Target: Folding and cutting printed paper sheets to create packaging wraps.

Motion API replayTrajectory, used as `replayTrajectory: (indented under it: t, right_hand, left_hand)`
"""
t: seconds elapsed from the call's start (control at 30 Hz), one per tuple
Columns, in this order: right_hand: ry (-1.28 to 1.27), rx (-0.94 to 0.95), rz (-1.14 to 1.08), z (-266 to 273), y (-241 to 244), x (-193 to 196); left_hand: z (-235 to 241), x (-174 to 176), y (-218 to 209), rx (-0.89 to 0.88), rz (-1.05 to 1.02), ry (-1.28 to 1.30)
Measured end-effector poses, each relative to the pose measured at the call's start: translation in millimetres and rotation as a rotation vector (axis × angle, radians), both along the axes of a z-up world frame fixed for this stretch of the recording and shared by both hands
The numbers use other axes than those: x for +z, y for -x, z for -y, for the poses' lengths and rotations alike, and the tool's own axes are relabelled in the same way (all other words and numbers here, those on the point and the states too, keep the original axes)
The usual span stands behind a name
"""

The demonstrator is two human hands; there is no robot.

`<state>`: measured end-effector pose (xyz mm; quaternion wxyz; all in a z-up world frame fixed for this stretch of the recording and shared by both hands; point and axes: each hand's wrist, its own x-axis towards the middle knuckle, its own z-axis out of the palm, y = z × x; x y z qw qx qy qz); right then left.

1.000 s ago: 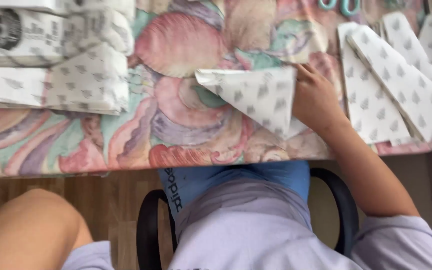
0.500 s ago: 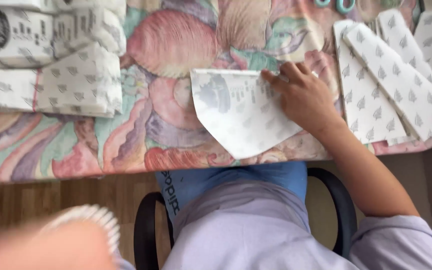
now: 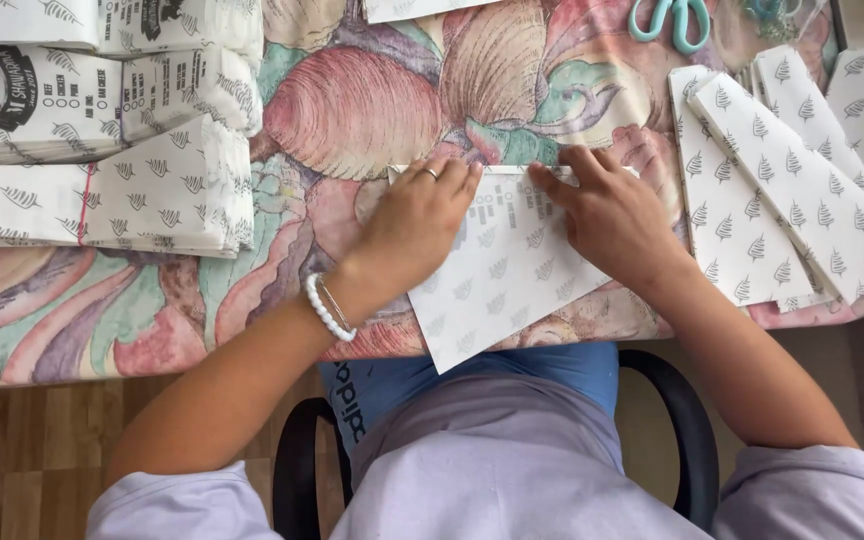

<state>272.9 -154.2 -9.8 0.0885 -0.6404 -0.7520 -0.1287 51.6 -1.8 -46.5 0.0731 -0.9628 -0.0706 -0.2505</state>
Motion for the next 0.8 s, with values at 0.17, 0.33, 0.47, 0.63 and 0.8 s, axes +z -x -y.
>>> replayTrajectory:
  t: [0.17, 0.33, 0.47, 0.63, 0.8]
  right_hand:
    - [-0.008, 0.026, -0.023, -21, 13, -15]
    - [-0.019, 0.029, -0.034, -13, 6, -8]
    - [-0.013, -0.055, 0.002, 12, -30, -11]
    - [-0.031, -0.123, 0.080, 14, -32, -14]
    - [0.004, 0.071, 0.023, -24, 19, 2]
  left_hand:
    - [21, 8, -1, 0.114, -0.092, -0.046]
    - [14, -1, 3, 0.113, -0.165, 0.059]
    - [5, 7, 4, 0.061, -0.160, 0.035]
    - [8, 13, -10, 0.081, -0.118, 0.043]
    - [17, 12, -15, 0.165, -0.107, -0.004]
